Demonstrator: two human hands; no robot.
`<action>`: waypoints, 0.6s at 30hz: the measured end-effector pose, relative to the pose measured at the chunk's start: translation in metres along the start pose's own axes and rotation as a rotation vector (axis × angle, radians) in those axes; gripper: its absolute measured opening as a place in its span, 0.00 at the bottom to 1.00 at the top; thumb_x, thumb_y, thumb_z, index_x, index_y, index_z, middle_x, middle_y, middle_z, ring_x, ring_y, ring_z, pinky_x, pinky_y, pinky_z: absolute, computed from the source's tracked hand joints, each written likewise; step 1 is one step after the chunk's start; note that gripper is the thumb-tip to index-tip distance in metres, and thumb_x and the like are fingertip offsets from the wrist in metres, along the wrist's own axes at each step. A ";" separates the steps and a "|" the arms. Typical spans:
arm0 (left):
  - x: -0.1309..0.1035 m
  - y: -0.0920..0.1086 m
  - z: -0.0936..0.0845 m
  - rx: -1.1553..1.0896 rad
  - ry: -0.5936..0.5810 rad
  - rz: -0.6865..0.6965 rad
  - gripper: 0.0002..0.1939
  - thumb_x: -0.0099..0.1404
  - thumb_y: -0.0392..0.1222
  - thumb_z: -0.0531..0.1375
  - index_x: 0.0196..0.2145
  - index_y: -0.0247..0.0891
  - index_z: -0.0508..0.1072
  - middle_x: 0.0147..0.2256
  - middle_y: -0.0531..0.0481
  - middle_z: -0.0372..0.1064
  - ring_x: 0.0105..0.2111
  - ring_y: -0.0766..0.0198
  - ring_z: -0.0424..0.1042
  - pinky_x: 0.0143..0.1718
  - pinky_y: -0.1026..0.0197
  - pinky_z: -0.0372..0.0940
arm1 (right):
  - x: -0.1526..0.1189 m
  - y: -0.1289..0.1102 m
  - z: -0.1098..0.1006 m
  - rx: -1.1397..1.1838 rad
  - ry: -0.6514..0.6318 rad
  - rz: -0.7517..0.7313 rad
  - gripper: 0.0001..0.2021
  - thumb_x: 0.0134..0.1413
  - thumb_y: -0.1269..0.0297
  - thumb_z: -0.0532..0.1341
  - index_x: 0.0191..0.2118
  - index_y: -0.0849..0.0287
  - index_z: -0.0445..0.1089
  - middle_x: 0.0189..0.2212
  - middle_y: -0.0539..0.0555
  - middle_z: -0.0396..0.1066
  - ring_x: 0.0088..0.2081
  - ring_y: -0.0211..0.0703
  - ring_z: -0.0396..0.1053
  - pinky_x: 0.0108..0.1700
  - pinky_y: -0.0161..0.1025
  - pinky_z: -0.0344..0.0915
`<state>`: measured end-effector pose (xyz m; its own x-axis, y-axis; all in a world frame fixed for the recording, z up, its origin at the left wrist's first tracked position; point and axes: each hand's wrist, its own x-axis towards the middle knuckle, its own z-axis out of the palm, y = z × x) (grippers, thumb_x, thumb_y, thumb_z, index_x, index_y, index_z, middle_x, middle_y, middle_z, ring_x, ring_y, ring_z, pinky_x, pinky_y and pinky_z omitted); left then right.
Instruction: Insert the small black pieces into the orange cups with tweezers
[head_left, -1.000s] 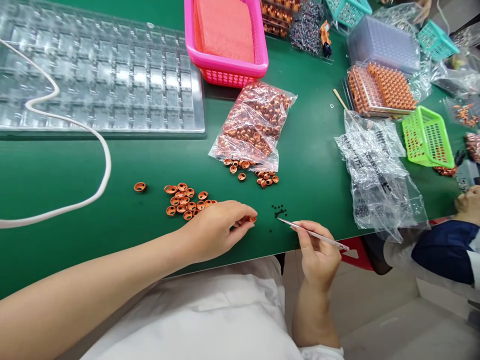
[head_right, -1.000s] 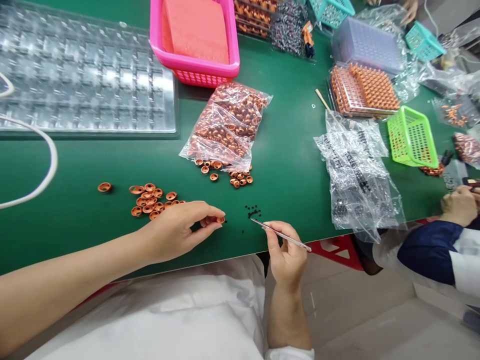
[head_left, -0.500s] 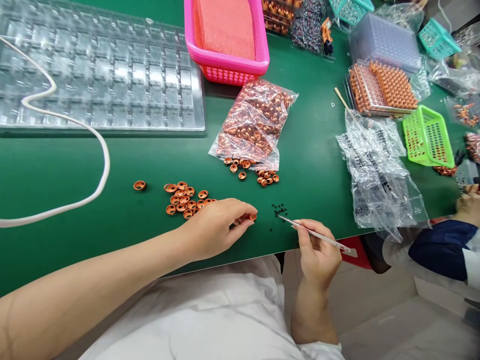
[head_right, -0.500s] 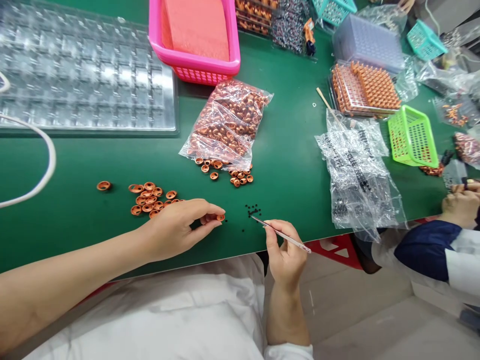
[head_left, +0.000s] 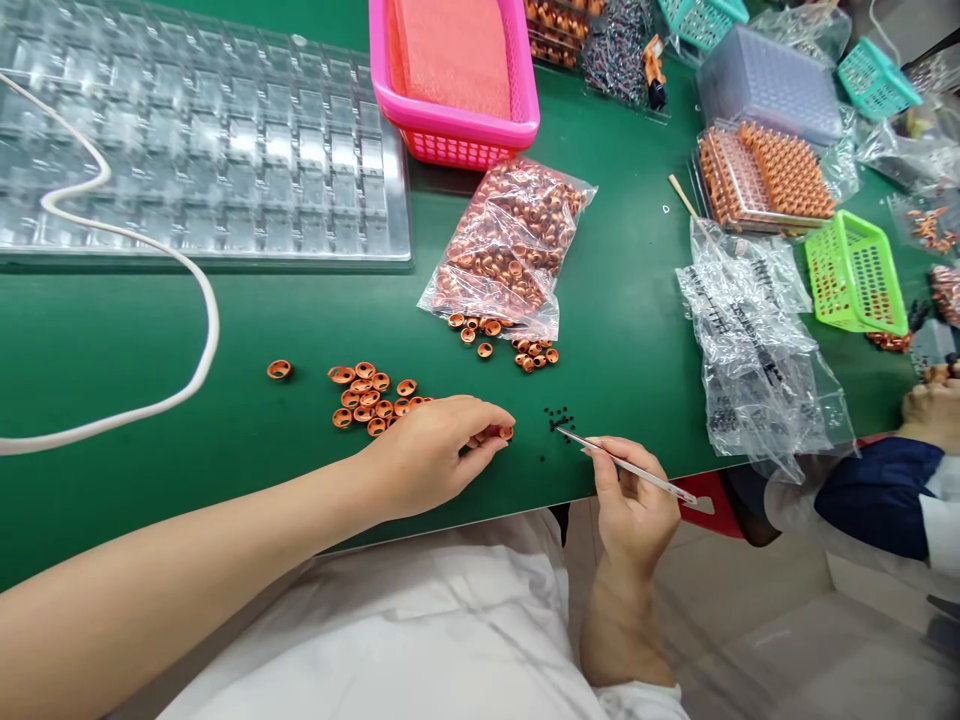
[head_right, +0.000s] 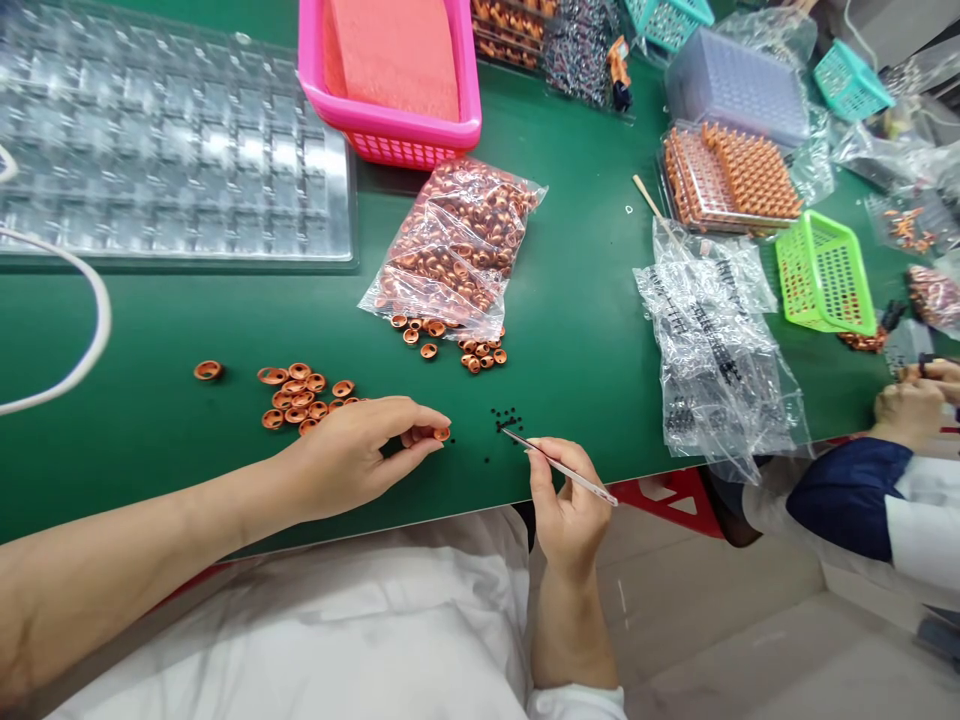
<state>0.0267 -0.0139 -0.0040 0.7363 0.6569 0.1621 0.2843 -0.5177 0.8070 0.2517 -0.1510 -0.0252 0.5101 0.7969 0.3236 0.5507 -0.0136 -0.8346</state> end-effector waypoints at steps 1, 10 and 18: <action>0.000 0.000 0.000 0.001 0.001 -0.001 0.07 0.72 0.34 0.58 0.43 0.37 0.77 0.34 0.52 0.78 0.32 0.64 0.77 0.34 0.65 0.69 | 0.000 -0.001 0.000 0.002 0.001 -0.001 0.05 0.62 0.69 0.67 0.43 0.54 0.77 0.38 0.52 0.81 0.40 0.44 0.80 0.43 0.44 0.80; 0.001 0.000 0.000 0.003 0.002 -0.011 0.06 0.72 0.34 0.59 0.42 0.37 0.77 0.33 0.52 0.78 0.31 0.64 0.77 0.34 0.65 0.69 | 0.000 -0.003 0.002 -0.029 -0.025 -0.024 0.05 0.62 0.68 0.67 0.42 0.53 0.77 0.37 0.52 0.80 0.40 0.45 0.80 0.42 0.44 0.80; -0.002 0.000 -0.001 -0.003 0.005 -0.012 0.06 0.72 0.35 0.59 0.43 0.36 0.77 0.33 0.52 0.78 0.30 0.64 0.76 0.33 0.64 0.68 | 0.000 -0.002 0.000 -0.044 -0.069 -0.114 0.09 0.61 0.72 0.67 0.45 0.53 0.76 0.38 0.53 0.80 0.40 0.45 0.80 0.42 0.45 0.80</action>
<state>0.0249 -0.0144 -0.0033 0.7297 0.6660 0.1551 0.2911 -0.5078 0.8108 0.2504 -0.1506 -0.0231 0.3970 0.8341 0.3830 0.6316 0.0545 -0.7734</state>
